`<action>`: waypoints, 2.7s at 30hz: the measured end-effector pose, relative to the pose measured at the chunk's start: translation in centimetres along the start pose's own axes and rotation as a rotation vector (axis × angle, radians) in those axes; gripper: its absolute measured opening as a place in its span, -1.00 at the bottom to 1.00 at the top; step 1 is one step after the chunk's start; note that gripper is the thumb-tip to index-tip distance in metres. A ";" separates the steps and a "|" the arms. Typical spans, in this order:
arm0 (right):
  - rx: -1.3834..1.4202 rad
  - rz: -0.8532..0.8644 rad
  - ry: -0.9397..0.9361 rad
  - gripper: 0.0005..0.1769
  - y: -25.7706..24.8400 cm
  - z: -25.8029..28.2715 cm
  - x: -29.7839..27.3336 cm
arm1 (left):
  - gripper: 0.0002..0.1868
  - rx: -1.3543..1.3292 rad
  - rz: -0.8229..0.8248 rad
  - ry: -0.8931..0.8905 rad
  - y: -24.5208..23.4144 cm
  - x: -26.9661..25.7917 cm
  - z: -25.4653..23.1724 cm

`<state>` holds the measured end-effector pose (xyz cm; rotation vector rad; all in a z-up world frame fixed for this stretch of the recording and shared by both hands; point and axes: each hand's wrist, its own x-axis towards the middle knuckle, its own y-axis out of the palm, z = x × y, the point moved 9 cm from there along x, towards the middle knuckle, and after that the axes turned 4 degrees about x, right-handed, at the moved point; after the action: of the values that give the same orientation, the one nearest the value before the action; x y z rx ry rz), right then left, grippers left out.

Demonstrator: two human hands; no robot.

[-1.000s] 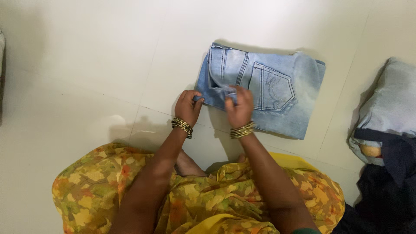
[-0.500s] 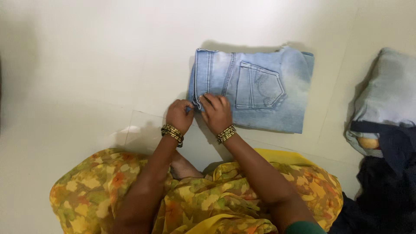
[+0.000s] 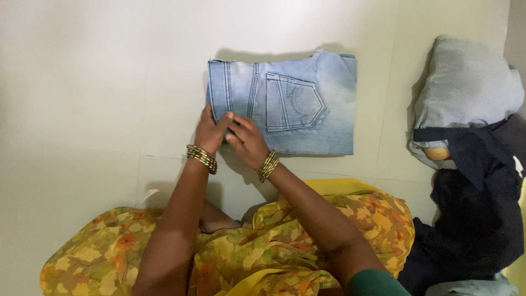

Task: The person folds a pair of blue jeans by smoothing the fabric, folding the legs over, and then folding the entire garment into a rectangle while sitting on the floor.

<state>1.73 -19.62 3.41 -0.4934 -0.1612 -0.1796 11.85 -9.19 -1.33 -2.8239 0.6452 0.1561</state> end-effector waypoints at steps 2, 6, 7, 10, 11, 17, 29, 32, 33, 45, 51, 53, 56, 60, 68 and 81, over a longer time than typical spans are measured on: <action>0.011 0.039 0.051 -0.60 -1.1 -1.3 0.2 | -0.37 0.020 -0.044 -0.006 -0.5 0.2 0.9; -0.445 0.089 0.095 -0.40 -4.2 -3.4 1.1 | -0.32 0.299 -0.080 -0.201 -2.2 -0.1 1.3; -0.604 0.119 0.124 -0.35 -5.1 -4.3 1.2 | -0.33 0.424 -0.099 -0.186 -2.5 -0.1 0.7; -0.858 0.187 0.418 -0.17 -9.8 -8.4 -0.4 | -0.38 0.509 -0.121 -0.135 -2.6 0.0 -0.3; -0.878 0.155 0.503 -0.13 -11.9 -9.6 -0.9 | -0.40 0.528 -0.124 -0.150 -2.7 -0.1 -0.3; -0.818 -0.086 0.872 -0.16 -21.0 -14.9 -5.3 | -0.35 0.865 -0.188 -0.145 -2.2 0.2 -4.9; -0.882 0.112 0.336 -0.19 -13.0 -15.0 3.7 | -0.24 1.297 0.396 0.092 12.3 5.1 -9.4; -0.981 0.134 0.538 -0.23 -18.2 -17.4 3.4 | -0.14 1.420 0.381 -0.024 8.4 6.6 -7.5; -0.960 0.074 0.643 -0.27 -20.9 -18.4 3.2 | -0.11 1.435 0.359 -0.008 7.6 6.9 -7.0; -0.564 0.127 0.260 -0.70 -28.3 -15.3 7.2 | -0.09 1.363 0.317 0.090 7.9 7.4 -4.3; -0.642 0.378 0.688 -0.56 -28.2 -20.8 8.0 | -0.09 1.368 0.342 0.060 7.9 7.5 -4.3; -0.560 0.318 0.582 -0.65 -29.0 -21.8 8.6 | -0.10 1.356 0.347 0.055 7.8 7.5 -4.1; -0.515 0.288 0.568 -0.58 -30.7 -22.8 7.8 | -0.10 1.343 0.341 0.060 7.8 7.5 -4.0; -0.556 0.338 0.698 -0.76 -30.5 -21.1 7.3 | -0.09 1.355 0.358 0.035 7.8 7.6 -3.9; -0.366 -0.043 0.741 -0.79 -31.4 -23.8 6.2 | -0.08 1.323 0.366 0.052 7.7 7.3 -4.3; -0.402 -0.048 0.308 -0.89 -30.0 -19.2 9.7 | -0.10 1.327 0.357 0.077 7.6 7.3 -4.3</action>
<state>7.02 -56.16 2.28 -0.8542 0.1691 -0.3351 15.31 -19.95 0.06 -1.4399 0.8277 -0.2450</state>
